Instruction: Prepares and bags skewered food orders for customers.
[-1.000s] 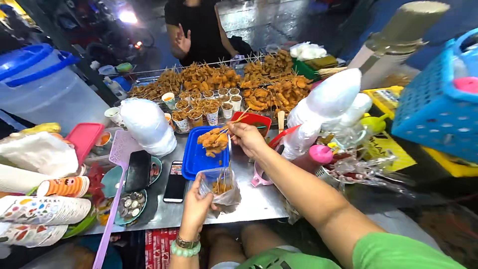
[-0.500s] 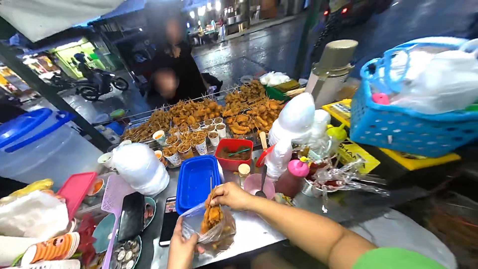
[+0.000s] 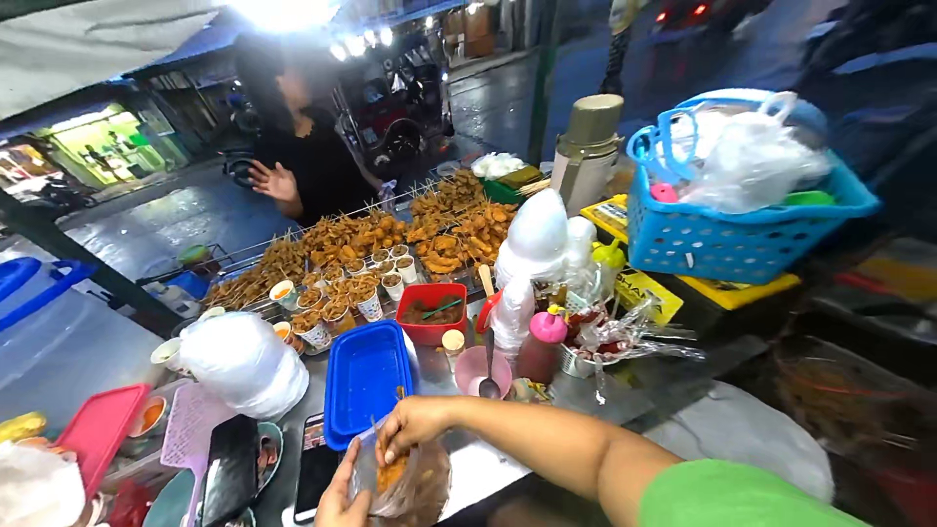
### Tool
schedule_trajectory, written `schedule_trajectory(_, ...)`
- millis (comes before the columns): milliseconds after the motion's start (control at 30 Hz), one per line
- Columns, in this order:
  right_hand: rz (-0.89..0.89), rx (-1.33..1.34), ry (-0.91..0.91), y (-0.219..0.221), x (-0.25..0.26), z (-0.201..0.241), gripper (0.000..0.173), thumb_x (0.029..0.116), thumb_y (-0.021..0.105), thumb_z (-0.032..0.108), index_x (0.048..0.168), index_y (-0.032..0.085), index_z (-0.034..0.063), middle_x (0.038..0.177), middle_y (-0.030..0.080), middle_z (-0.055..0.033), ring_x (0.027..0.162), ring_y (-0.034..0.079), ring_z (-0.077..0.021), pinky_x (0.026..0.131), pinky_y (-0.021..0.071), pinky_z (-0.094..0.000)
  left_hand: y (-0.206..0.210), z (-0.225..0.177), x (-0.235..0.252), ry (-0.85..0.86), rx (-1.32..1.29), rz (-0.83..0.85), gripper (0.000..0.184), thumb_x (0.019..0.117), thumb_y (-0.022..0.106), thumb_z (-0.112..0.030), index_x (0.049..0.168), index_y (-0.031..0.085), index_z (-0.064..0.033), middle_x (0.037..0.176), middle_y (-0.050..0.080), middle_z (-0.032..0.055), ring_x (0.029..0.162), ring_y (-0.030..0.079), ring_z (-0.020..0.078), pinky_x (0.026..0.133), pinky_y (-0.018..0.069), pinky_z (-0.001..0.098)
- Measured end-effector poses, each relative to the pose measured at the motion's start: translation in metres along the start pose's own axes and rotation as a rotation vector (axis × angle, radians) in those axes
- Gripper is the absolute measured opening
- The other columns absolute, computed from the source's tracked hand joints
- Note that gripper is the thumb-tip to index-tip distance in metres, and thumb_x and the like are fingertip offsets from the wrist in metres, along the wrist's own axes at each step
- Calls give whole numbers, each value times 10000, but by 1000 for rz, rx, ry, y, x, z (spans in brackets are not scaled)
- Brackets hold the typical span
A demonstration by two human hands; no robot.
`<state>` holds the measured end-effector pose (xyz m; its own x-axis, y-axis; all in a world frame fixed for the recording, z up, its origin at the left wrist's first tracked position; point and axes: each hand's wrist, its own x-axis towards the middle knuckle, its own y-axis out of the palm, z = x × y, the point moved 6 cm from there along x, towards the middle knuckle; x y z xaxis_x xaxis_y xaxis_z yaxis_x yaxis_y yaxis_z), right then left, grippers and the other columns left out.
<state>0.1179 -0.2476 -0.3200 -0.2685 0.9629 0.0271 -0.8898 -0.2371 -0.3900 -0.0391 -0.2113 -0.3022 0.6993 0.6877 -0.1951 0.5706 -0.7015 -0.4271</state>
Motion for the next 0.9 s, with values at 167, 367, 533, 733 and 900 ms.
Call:
schedule_trajectory(167,-86,85,184,10,13,-8,264,1041,603,157,1164,696,-58,982,698,-192,784,619,-209,749,508,-416,2,-11,-1,67,66,-9,619,891,470,103,1502,458,7,1462,539,198,706,638,119,549,516,305)
schedule_trajectory(367,-219,10,278,13,16,-3,311,1069,548,176,1142,680,-96,1062,689,-266,979,660,-350,907,487,-531,-6,-14,3,100,-69,-97,606,887,444,124,1481,471,8,1449,549,166,642,633,71,492,516,247)
schedule_trajectory(533,-97,-144,187,-2,8,23,325,1023,643,179,1250,683,-49,1146,711,-240,1066,681,-336,1003,487,-525,-27,-7,2,91,254,-221,576,916,478,29,1487,511,-40,1478,554,161,811,693,186,615,554,385)
schedule_trajectory(733,-554,-96,484,-80,-4,6,439,1106,470,352,1167,690,-24,994,710,-169,831,676,-233,807,555,-412,-39,-19,-12,-46,532,-101,580,975,511,31,1543,435,-58,1516,515,164,923,735,274,792,609,453)
schedule_trajectory(900,-469,-89,894,-61,7,-62,414,997,678,252,1220,599,-88,1073,660,-196,853,685,-226,807,575,-387,-34,-12,-12,-16,-118,-158,752,804,677,182,1499,441,22,1375,579,186,634,645,110,542,563,255)
